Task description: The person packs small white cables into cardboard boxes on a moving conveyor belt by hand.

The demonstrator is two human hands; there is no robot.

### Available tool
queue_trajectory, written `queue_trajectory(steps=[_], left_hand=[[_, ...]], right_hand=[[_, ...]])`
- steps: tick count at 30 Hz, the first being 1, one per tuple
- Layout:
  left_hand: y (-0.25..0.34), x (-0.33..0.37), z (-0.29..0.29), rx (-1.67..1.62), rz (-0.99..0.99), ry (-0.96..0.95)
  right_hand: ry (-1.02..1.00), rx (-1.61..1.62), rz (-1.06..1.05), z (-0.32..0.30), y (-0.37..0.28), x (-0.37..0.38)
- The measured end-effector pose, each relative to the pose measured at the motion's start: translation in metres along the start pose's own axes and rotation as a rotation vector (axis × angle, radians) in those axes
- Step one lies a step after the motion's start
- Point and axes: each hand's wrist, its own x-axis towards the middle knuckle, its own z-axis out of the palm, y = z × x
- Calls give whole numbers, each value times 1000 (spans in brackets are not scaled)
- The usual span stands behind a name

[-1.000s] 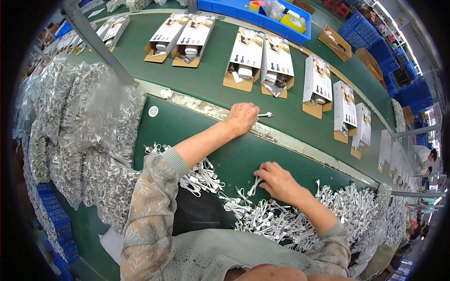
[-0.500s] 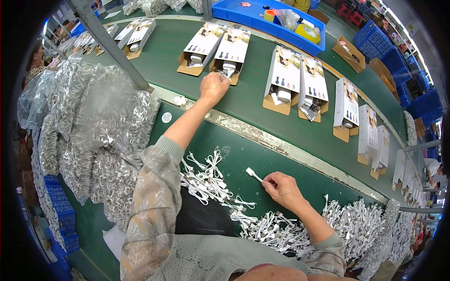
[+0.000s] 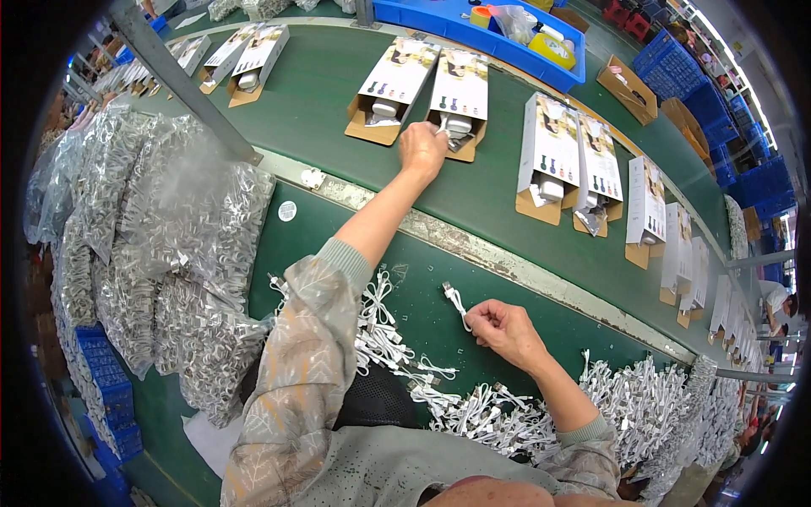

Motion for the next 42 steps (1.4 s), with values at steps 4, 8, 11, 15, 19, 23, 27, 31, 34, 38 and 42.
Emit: queue_trajectory(steps=[4, 8, 11, 15, 19, 23, 27, 31, 34, 38, 42], left_hand=[[27, -15, -1, -42, 72, -193], [12, -48, -57, 107, 456, -455], [13, -87, -114, 200, 538, -650], [-6, -133, -170, 251, 569, -721], [-12, -155, -202, 325, 497, -758], [-14, -159, -211, 386, 484, -793], [-14, -160, -214, 439, 580, -871], [-25, -171, -219, 519, 543, -905], [-46, -163, -199, 440, 537, -852], [-49, -154, -177, 355, 489, -717], [-48, -146, -174, 327, 398, -595]], right_hand=[[-1, 388, 61, -2, 3, 5], [48, 545, 12, -3, -11, 25], [65, 608, -71, -2, -24, 61], [117, 774, -139, 11, -53, 133], [243, 800, -165, 18, -89, 198], [545, 824, -89, 4, -103, 250], [680, 998, -102, -29, -72, 272], [466, 215, -249, -5, -80, 190], [94, -173, -468, 32, -60, 126], [0, -538, -689, 61, -52, 65], [74, -361, -414, 41, -37, 65]])
